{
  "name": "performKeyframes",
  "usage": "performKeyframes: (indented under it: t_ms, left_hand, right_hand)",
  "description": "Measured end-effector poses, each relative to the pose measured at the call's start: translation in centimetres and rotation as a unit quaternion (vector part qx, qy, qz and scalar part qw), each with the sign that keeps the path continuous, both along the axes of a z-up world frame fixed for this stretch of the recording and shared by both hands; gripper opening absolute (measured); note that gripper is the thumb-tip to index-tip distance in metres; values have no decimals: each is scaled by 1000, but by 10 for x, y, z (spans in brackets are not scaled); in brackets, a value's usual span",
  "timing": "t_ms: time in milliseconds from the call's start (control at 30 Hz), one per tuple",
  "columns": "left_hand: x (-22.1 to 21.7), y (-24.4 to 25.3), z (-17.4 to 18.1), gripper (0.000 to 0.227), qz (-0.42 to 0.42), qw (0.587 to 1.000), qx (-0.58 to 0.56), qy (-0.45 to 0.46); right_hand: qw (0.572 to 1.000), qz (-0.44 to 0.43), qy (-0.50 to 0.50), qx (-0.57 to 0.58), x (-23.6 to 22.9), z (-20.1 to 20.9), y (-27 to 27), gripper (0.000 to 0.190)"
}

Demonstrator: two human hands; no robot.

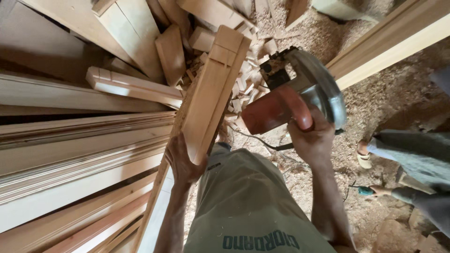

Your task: The person uses a circular saw to cut multiple wooden planks into shorter pieces. They repeatedly pick up planks, position them, cut them, and place the cut pieces aside. The workspace is cluttered with wood scraps and sawdust.

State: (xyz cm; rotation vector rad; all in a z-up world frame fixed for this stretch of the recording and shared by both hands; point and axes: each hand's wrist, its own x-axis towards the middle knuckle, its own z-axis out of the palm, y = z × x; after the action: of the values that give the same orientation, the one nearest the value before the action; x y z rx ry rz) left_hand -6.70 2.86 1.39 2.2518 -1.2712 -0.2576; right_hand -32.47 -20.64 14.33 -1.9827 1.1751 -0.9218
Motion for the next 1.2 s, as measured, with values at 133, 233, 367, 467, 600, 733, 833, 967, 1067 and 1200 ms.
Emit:
performKeyframes:
  t_ms: [133,233,367,467,600,733,833,967,1067,1200]
  left_hand:
    - [19,-61,-16,86,-45,996,-74,-38]
    - [28,-135,-29,64,-109,987,-106,-58]
    - [26,-222,-31,32,-197,971,-108,-77]
    - [25,-231,-21,25,-23,960,-105,257]
    - [45,-220,-19,18,79,926,-236,284]
    - [64,-234,-25,21,0,960,-263,100]
    - [65,-247,-26,41,-35,961,-201,185]
    - [66,-255,-19,63,-62,981,-113,148]
    - [71,-267,-14,69,-70,986,-67,133]
    - [71,-277,-14,66,-59,994,-24,84]
  right_hand:
    - [999,-18,-12,38,11,-2,-2,30]
    - [998,-31,24,54,15,-4,0,27]
    - [999,-29,20,24,15,-11,7,27]
    - [999,1,-25,20,16,-22,4,26]
    - [995,1,-46,88,21,-40,4,28]
    - [996,2,-1,87,36,-52,4,25]
    - [993,8,-20,112,53,-64,-3,24]
    - [987,23,-48,152,71,-81,-11,27]
    - [980,42,-72,179,79,-87,-16,30]
    - [985,35,-16,171,79,-89,-14,33]
